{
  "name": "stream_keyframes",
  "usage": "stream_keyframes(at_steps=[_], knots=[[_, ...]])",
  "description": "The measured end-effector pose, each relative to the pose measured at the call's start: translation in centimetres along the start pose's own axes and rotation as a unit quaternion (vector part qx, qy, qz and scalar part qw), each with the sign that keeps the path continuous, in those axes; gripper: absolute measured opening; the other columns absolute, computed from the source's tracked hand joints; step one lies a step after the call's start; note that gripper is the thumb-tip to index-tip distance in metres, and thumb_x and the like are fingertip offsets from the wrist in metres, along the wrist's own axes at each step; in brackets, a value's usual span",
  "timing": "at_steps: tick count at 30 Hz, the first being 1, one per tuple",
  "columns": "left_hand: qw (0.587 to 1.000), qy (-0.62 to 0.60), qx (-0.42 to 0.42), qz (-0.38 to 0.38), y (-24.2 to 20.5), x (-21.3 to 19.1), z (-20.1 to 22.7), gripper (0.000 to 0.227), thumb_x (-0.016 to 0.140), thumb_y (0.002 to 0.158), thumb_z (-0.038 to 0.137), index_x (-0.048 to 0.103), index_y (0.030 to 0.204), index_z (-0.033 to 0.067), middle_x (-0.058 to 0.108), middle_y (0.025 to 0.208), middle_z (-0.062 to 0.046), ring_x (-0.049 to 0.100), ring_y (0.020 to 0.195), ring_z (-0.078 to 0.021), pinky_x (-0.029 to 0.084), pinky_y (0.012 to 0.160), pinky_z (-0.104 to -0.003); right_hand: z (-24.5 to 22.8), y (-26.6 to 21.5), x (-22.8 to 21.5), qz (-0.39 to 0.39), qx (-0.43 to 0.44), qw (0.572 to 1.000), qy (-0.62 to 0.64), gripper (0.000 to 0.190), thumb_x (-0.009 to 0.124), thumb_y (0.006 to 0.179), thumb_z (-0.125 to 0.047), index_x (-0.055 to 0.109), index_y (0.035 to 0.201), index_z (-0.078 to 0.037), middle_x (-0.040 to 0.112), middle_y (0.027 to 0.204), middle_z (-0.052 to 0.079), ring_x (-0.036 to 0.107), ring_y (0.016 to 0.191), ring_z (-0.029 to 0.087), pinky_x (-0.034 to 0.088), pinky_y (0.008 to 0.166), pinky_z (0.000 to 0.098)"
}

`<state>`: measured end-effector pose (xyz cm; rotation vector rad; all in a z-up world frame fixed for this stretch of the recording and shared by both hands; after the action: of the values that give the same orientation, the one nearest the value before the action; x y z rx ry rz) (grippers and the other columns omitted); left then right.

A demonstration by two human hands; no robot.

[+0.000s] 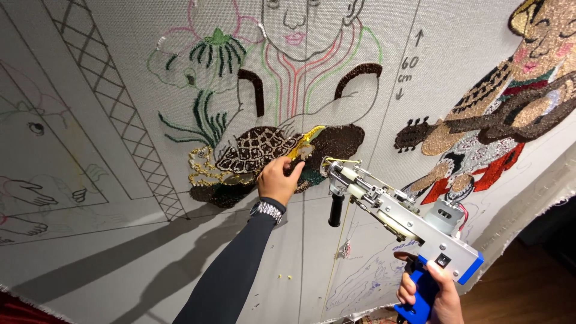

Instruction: The person uses a tufting gun to apply yarn to a canvas, following a pre-drawn design. They guide the gun across the fabric, occasionally stopping to pull away excess yarn by hand and check the texture of the tufted area.

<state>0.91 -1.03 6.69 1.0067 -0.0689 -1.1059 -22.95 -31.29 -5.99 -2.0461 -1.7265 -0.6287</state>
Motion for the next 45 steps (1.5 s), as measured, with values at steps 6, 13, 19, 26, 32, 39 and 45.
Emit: stream_keyframes(at_steps=[6, 13, 19, 26, 32, 39, 45], knots=[[0.999, -0.002, -0.036, 0.01, 0.9, 2.7, -2.1, 0.015, 0.068, 0.091, 0.025, 0.073, 0.09, 0.0117, 0.073, 0.085, -0.006, 0.07, 0.076, -0.0296, 0.054, 0.069, -0.042, 0.3, -1.4, 1.0, 0.018, 0.011, 1.0, -0.008, 0.07, 0.05, 0.089, -0.047, 0.056, 0.128, 0.011, 0.048, 0.06, 0.01, 0.048, 0.048, 0.021, 0.044, 0.052, 0.0382], [0.999, -0.009, 0.043, -0.008, 0.0, 1.7, -1.9, 0.014, 0.067, 0.089, 0.022, 0.068, 0.08, 0.011, 0.069, 0.073, -0.005, 0.067, 0.072, -0.0269, 0.049, 0.082, -0.041, 0.1, -2.3, 2.9, 0.031, 0.003, 0.999, -0.024, 0.072, 0.05, 0.09, -0.048, 0.057, 0.13, 0.011, 0.047, 0.061, 0.009, 0.046, 0.048, 0.02, 0.044, 0.052, 0.0368], [0.988, 0.008, 0.078, -0.136, -0.8, 0.9, -1.2, 0.027, 0.069, 0.092, 0.035, 0.074, 0.078, 0.0136, 0.074, 0.077, -0.002, 0.069, 0.073, -0.0232, 0.049, 0.081, -0.04, -0.3, -2.9, 4.3, 0.064, -0.021, 0.997, -0.027, 0.069, 0.049, 0.093, -0.046, 0.058, 0.129, 0.012, 0.048, 0.062, 0.01, 0.044, 0.047, 0.018, 0.04, 0.052, 0.0331], [0.929, -0.161, 0.103, -0.318, -4.9, 9.6, -6.2, 0.044, 0.075, 0.085, 0.045, 0.07, 0.108, 0.0078, 0.073, 0.099, -0.006, 0.071, 0.092, -0.0177, 0.057, 0.086, -0.035, -0.4, -2.8, 5.8, 0.048, -0.007, 0.998, -0.028, 0.066, 0.049, 0.093, -0.045, 0.059, 0.128, 0.01, 0.048, 0.061, 0.008, 0.044, 0.049, 0.017, 0.041, 0.053, 0.0345], [0.84, -0.404, -0.075, -0.355, -10.3, 14.0, -4.1, 0.082, 0.088, 0.076, 0.049, 0.058, 0.14, 0.0087, 0.059, 0.091, 0.001, 0.057, 0.083, -0.0104, 0.052, 0.077, -0.029, -0.6, -2.7, 8.1, 0.04, 0.01, 0.999, -0.018, 0.067, 0.048, 0.093, -0.048, 0.06, 0.127, 0.009, 0.049, 0.062, 0.007, 0.046, 0.05, 0.017, 0.041, 0.053, 0.0334], [0.816, -0.416, -0.23, -0.33, -10.3, 10.2, -1.6, 0.037, 0.082, 0.081, 0.038, 0.076, 0.109, 0.0147, 0.055, 0.055, 0.002, 0.05, 0.045, -0.0064, 0.039, 0.044, -0.027, -1.0, -3.9, 10.0, 0.118, 0.045, 0.99, -0.057, 0.065, 0.047, 0.088, -0.05, 0.063, 0.125, 0.002, 0.046, 0.061, 0.005, 0.044, 0.047, 0.017, 0.04, 0.047, 0.0347], [0.804, -0.423, -0.234, -0.346, -10.9, 11.9, -2.6, 0.023, 0.084, 0.082, 0.032, 0.076, 0.08, 0.011, 0.059, 0.06, 0.001, 0.051, 0.05, -0.0072, 0.039, 0.046, -0.027, -0.4, -3.8, 8.8, 0.095, 0.025, 0.994, -0.043, 0.068, 0.049, 0.089, -0.052, 0.063, 0.126, 0.004, 0.048, 0.061, 0.005, 0.045, 0.047, 0.016, 0.04, 0.046, 0.0326]])
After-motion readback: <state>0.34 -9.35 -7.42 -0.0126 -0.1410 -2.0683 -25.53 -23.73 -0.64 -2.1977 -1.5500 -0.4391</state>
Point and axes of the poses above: each hand's wrist, its own y-axis towards the middle knuckle, its own x-axis out of the palm, z = x × y, the point moved 5 cm from there along y, towards the middle knuckle
